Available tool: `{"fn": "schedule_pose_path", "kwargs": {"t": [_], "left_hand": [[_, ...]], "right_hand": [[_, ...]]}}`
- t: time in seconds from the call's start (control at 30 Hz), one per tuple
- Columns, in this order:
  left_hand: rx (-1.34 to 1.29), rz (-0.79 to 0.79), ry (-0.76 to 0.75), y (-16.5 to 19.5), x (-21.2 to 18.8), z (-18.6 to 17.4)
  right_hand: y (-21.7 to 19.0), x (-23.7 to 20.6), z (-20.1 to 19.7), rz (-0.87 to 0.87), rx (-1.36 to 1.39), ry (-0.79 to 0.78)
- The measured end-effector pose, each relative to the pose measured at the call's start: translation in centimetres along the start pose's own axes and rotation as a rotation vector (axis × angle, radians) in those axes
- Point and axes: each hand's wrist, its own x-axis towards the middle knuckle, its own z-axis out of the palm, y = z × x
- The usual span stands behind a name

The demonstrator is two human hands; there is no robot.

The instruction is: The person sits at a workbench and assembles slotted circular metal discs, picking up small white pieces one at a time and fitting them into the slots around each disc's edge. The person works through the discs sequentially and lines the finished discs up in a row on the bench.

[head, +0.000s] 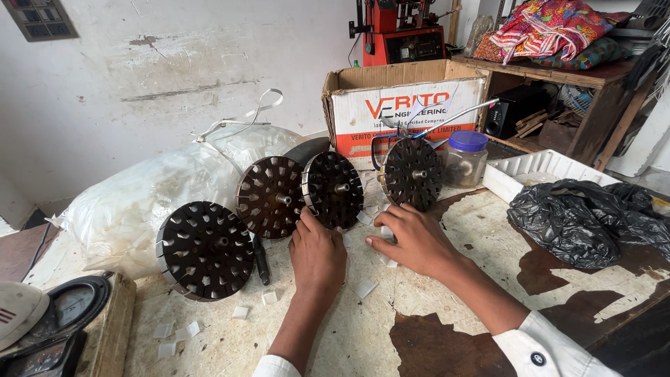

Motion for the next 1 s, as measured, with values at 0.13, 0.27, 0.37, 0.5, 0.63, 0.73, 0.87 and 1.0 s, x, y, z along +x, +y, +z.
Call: {"fn": "schedule_pose_path", "kwargs": {"t": [0.13, 0.27, 0.37, 0.5, 0.63, 0.73, 0.87, 1.0], "left_hand": [[-0.155, 0.038, 0.013, -0.7, 0.2, 0.7], [-0.265, -0.021, -0.031, -1.1, 0.6, 0.7], [-0.259, -0.117, -0.097, -1.1, 1.1, 0.5], [-0.276, -0.172, -0.069, -0.8, 1.4, -0.1], [-0.382, -0.283, -0.096, -0.4, 1.6, -1.1], [-0.404, -0.323, -0.125, -0.1, 1.5, -1.5], [-0.380, -0.299, -0.115, -0.3, 1.5, -1.2], [-0.294, -0.104, -0.004, -1.0, 1.4, -0.4]], "right_hand": [[-0.2, -0.1, -0.1, 0.024, 0.140, -0.080], [-0.5, 0.0, 0.0, -0.144, 0.280, -0.147], [-1.2, -0.2, 0.2, -0.348, 0.252, -0.109], [-2.2, -0.4, 0.0, -0.172, 0.317, -0.210], [-2.9, -0.3, -0.6, -0.106, 0.262, -0.188], [-3.1, -0.2, -0.7, -0.090, 0.280, -0.125], [-2.6, 0.0, -0.2, -0.081, 0.342, 0.054], [-1.5, 0.3, 0.5, -0.074, 0.509, 0.110]]}}
